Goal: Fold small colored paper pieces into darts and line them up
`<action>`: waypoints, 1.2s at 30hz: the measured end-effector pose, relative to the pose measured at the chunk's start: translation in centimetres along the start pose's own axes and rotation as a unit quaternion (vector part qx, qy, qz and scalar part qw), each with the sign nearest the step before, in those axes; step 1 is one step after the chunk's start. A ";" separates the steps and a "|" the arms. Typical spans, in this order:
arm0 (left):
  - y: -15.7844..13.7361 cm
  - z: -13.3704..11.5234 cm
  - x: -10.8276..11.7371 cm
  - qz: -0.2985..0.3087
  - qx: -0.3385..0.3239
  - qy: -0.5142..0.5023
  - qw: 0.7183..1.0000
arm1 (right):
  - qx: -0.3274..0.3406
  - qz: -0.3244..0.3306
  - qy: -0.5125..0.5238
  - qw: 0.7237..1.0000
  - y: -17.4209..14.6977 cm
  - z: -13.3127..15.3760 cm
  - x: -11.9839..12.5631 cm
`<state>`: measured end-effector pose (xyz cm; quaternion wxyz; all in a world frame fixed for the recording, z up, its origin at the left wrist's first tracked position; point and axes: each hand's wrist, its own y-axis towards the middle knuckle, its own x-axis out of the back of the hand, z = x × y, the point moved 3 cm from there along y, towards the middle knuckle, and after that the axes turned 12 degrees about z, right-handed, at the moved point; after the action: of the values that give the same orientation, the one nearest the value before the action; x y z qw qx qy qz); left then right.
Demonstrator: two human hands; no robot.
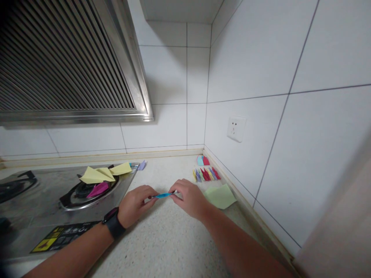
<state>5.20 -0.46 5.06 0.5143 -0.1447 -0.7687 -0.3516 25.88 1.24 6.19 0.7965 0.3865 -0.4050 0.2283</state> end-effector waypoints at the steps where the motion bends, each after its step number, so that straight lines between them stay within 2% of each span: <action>1: 0.0 0.0 -0.1 0.006 -0.002 0.002 1.000 | 0.005 0.002 -0.005 1.000 0.0 0.0 0.0; 5: 0.0 0.2 -0.2 0.008 0.002 0.013 1.000 | 0.011 0.006 -0.008 1.000 0.0 -0.3 0.0; 9: -0.2 0.0 0.2 -0.013 0.001 0.026 1.000 | 0.004 -0.004 -0.003 1.000 0.0 -0.8 -0.4; 18: -0.1 -1.7 0.6 -0.029 -0.080 0.089 0.992 | -0.007 -0.022 -0.028 0.999 0.1 -0.4 -0.4; 30: -0.1 -1.8 0.3 -0.020 -0.096 0.064 0.993 | 0.016 0.013 -0.045 0.999 0.2 0.6 -0.9; 36: -0.1 -1.6 0.2 -0.036 -0.122 0.069 0.990 | 0.029 0.000 -0.037 0.999 0.2 0.7 -0.9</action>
<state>6.17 -1.72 5.54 0.5319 -0.1537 -0.6875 -0.4700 24.92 0.75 5.75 0.7694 0.4178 -0.4271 0.2260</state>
